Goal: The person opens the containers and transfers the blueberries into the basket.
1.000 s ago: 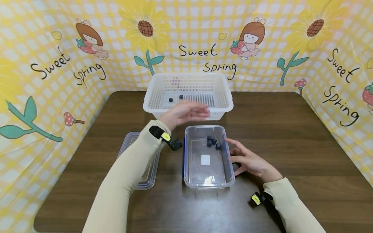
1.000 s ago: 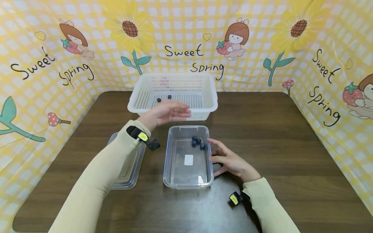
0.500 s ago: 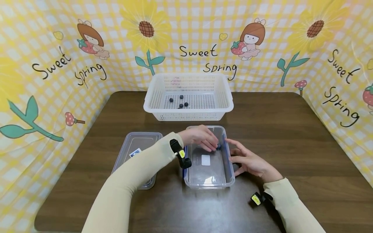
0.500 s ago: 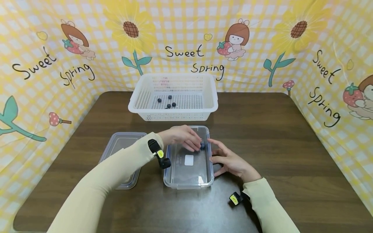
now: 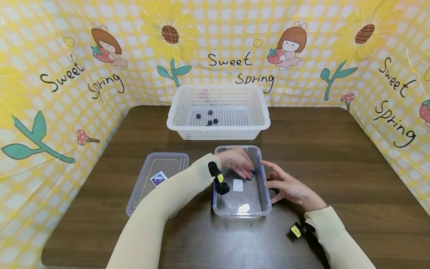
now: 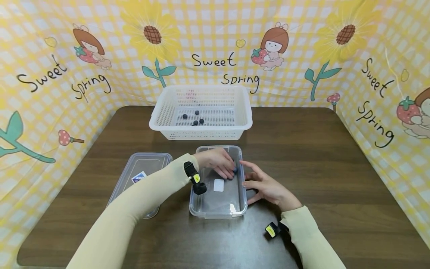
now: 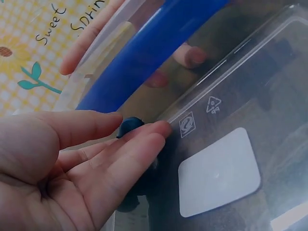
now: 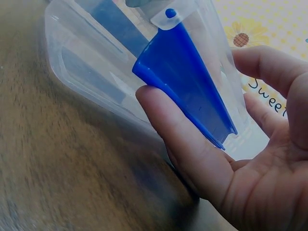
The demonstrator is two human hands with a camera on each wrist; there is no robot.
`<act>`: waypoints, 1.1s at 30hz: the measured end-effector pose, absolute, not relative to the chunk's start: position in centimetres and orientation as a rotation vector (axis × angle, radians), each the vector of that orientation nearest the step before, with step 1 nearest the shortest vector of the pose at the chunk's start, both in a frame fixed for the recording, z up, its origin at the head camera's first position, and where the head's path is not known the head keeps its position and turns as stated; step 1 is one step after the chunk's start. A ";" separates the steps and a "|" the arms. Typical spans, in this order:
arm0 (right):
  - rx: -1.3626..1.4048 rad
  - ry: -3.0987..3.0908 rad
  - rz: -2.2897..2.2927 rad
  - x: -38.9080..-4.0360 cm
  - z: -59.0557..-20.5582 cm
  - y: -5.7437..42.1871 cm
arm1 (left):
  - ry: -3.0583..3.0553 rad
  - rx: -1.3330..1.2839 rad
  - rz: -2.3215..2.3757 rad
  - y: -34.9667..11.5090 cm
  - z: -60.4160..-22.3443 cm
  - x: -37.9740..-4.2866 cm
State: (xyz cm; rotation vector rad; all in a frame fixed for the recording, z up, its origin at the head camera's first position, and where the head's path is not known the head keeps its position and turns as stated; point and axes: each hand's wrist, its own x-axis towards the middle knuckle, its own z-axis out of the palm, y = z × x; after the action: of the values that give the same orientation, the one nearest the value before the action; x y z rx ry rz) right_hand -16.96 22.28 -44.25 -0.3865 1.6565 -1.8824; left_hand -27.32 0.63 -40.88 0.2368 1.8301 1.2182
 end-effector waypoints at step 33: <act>-0.379 1.657 -1.876 -17.0 -44.2 22.4 | 1.727 0.311 1.394 -1.8 -37.4 -28.2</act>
State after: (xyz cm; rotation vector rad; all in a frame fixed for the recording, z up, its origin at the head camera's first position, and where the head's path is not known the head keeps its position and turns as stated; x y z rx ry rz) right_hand -17.03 22.38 -44.16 -0.3789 1.6569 -1.8764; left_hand -28.18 -1.79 -37.45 0.3112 1.7274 1.3938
